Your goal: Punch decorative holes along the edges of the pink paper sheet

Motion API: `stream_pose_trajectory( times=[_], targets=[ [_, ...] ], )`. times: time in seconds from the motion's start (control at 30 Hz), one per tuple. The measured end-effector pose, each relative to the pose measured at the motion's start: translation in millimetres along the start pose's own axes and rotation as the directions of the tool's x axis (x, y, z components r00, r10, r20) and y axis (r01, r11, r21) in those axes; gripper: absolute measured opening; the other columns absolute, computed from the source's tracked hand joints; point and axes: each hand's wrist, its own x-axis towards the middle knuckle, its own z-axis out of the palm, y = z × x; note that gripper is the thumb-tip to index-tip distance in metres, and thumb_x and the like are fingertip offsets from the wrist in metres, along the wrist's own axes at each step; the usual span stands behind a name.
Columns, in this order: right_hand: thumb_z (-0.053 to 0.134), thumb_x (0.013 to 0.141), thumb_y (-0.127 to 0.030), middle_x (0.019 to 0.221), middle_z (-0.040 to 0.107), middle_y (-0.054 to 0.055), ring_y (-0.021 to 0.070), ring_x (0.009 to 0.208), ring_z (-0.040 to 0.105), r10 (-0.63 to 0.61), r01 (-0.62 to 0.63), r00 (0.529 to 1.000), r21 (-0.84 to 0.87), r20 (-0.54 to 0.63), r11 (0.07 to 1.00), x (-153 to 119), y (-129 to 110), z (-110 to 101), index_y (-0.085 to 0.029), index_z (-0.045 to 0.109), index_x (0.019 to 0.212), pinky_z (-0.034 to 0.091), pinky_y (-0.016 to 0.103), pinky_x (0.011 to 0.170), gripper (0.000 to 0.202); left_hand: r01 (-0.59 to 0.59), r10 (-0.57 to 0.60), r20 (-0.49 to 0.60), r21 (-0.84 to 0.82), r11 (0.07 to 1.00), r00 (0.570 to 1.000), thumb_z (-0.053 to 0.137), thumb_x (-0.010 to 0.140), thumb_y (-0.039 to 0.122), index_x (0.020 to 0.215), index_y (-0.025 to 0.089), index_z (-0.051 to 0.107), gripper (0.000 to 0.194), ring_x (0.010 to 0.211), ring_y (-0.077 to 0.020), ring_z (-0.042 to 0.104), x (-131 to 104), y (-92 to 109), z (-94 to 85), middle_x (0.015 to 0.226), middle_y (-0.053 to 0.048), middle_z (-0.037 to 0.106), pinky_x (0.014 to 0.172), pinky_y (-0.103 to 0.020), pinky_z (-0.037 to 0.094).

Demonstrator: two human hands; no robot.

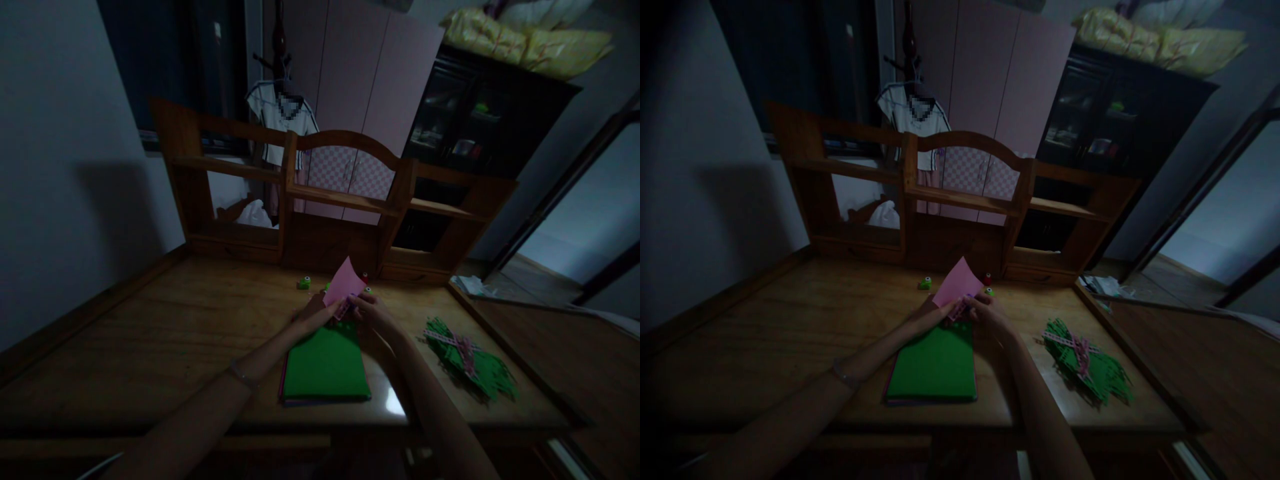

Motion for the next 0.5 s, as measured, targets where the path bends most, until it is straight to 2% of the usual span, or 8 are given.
stream_pose_trajectory(
  times=[0.1, 0.2, 0.33, 0.5],
  targets=[
    [0.078, 0.069, -0.035, 0.086, 0.07, 0.006, 0.0177, 0.073, 0.066, 0.008, -0.008, 1.0, 0.006, 0.014, 1.0, -0.1, 0.4, -0.3, -0.016, 0.066, 0.088, 0.053, 0.031, 0.072, 0.03, 0.0, 0.0, 0.025, -0.014, 1.0, 1.0, 0.054, 0.08, 0.059, 0.104, 0.012, 0.067, 0.054, 0.072, -0.0211, 0.066, -0.2, 0.2, 0.6, 0.084, -0.01, 0.072, 0.065, -0.03, 0.051],
    [0.077, 0.07, -0.034, 0.084, 0.07, 0.005, 0.017, 0.071, 0.066, 0.007, -0.008, 1.0, 0.016, 0.023, 1.0, -1.6, -1.7, 1.8, -0.016, 0.067, 0.088, 0.053, 0.029, 0.07, 0.028, -0.002, 0.002, 0.003, 0.014, 1.0, 1.0, 0.055, 0.08, 0.059, 0.101, 0.012, 0.068, 0.053, 0.068, -0.0211, 0.065, 1.3, -1.7, 1.9, 0.083, -0.011, 0.072, 0.062, -0.03, 0.05],
    [0.078, 0.07, -0.031, 0.079, 0.07, 0.005, 0.0161, 0.066, 0.065, 0.012, -0.012, 1.0, 0.001, -0.011, 1.0, -2.2, -3.0, 3.3, -0.017, 0.067, 0.086, 0.053, 0.028, 0.065, 0.024, -0.02, 0.02, -0.003, 0.025, 0.999, 1.0, 0.052, 0.081, 0.06, 0.1, 0.013, 0.068, 0.054, 0.065, -0.0208, 0.064, 2.3, -2.5, 3.0, 0.081, -0.01, 0.071, 0.058, -0.03, 0.049],
    [0.077, 0.071, -0.034, 0.078, 0.069, 0.005, 0.0152, 0.063, 0.064, 0.01, -0.01, 1.0, -0.014, -0.011, 1.0, 1.9, 2.8, -1.0, -0.016, 0.067, 0.084, 0.053, 0.028, 0.064, 0.024, -0.014, 0.013, 0.01, 0.052, 0.999, 1.0, 0.054, 0.079, 0.061, 0.094, 0.013, 0.07, 0.052, 0.069, -0.0216, 0.065, -1.1, 2.9, -0.3, 0.077, -0.009, 0.071, 0.061, -0.029, 0.05]
  ],
)
